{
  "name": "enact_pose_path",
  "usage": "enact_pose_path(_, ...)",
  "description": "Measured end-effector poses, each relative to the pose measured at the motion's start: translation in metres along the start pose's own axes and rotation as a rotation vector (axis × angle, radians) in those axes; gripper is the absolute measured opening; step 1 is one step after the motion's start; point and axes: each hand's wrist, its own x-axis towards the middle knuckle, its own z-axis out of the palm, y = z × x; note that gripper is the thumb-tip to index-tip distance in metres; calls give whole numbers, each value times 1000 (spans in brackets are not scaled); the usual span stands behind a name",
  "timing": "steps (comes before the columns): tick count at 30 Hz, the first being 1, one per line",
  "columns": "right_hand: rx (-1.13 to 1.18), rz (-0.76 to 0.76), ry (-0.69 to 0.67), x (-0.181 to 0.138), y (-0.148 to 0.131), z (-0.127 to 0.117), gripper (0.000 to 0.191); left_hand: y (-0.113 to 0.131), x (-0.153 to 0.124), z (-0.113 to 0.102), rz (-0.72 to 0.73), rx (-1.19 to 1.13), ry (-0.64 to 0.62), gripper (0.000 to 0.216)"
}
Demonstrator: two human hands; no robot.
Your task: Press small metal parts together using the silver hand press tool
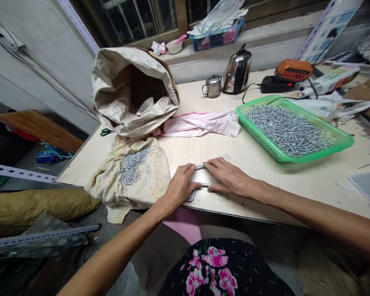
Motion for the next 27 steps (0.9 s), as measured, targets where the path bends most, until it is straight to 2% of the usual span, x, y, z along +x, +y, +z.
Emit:
enact_pose_path(1,4,-18,42,-2,1,-1,66,-4,-5,-5,-71,-5,80,31)
enact_pose_path(2,8,-33,70,-3,0,-3,67,-8,-11,-11,-162,7,140,26)
enact_pose_path(4,30,-54,86,-5,-5,-5,47,-13,-22,-22,-345,60,136,25)
enact_pose_path(6,76,-57,62,-6,-15,-4,27,-15,-30,-29,-469,107,2,33)
enact_pose_path(10,147,-11,40,-4,-34,11,10,-10,-33,-29,-575,102,-213,34)
enact_pose_path(11,156,-1,41,-3,-36,16,6,-9,-31,-28,-594,82,-253,33)
enact_pose_path(13,177,0,46,-1,-37,25,11,-8,-26,-25,-635,41,-337,31)
enact_pose_path(15,193,-27,51,1,-34,30,13,-9,-20,-22,-661,33,-391,28)
enact_pose_path(18,193,-45,76,3,-28,31,10,-15,-13,-18,-645,69,-380,21)
enact_pose_path(22,190,-39,117,6,-25,29,10,-19,-8,-28,-640,41,-422,22)
enact_pose_path(24,174,-10,120,8,-25,29,11,-9,-1,-39,-614,119,-368,21)
enact_pose_path(27,131,40,122,9,-19,31,7,28,31,-56,-466,213,-208,25)
